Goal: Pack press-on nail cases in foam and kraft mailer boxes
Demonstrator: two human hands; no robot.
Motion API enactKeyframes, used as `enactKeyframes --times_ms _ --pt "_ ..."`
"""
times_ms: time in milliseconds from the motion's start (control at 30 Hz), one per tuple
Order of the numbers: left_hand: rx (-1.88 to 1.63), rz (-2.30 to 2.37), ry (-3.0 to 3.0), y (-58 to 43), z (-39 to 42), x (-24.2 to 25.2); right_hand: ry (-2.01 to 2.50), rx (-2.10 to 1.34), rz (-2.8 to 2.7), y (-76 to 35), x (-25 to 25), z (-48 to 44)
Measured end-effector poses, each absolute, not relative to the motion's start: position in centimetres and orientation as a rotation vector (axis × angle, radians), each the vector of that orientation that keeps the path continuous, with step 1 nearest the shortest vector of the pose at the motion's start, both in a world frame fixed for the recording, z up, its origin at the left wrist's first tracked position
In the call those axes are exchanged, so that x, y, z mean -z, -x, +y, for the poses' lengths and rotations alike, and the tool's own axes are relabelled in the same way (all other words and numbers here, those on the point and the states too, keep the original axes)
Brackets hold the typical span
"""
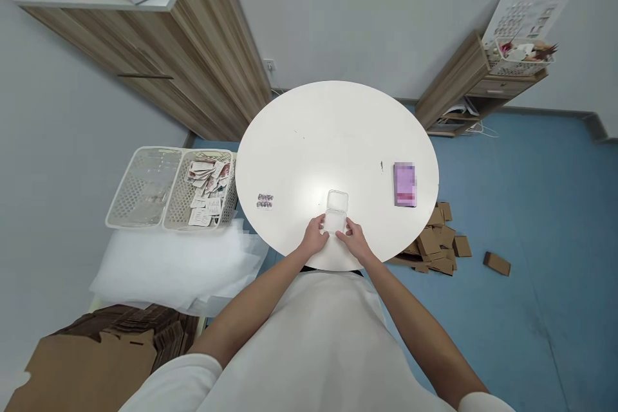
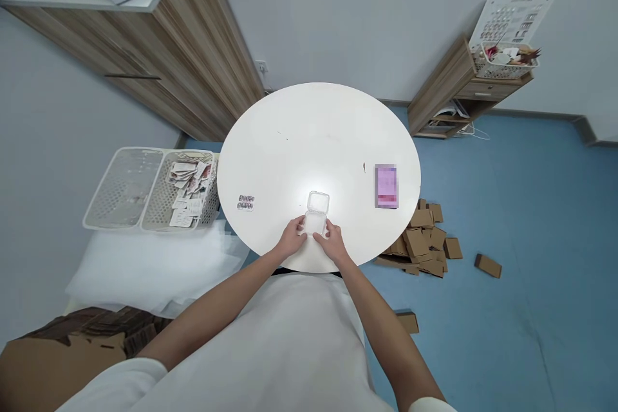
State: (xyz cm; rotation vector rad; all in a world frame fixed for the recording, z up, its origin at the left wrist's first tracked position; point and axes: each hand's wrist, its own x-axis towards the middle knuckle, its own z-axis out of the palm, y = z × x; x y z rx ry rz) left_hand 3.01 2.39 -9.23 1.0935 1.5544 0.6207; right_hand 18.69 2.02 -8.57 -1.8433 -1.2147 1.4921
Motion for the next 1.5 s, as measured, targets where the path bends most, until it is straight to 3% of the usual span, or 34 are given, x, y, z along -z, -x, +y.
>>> enactKeyframes --times_ms 267,967,1333,1500 --pt "-0.497 1.603 -1.164 -2.9 2.3 9.4 1.789 -1.584 -1.132 -19.7 9.1 2.5" --pt "-0.743 1.681 -1.093 -4.8 4.2 9.6 1.458 -1.782 -1.121 -21.1 10.7 5.3" --pt "-0.733 1.729 -1.141 -5.2 3.6 9.0 1.527 -1.7 -1.081 -20.7 10.7 5.1" --pt "-0.713 1.731 -1.307 -1.2 3.1 7.8 1.718 -1.352 -1.167 -19.2 8.0 5.1"
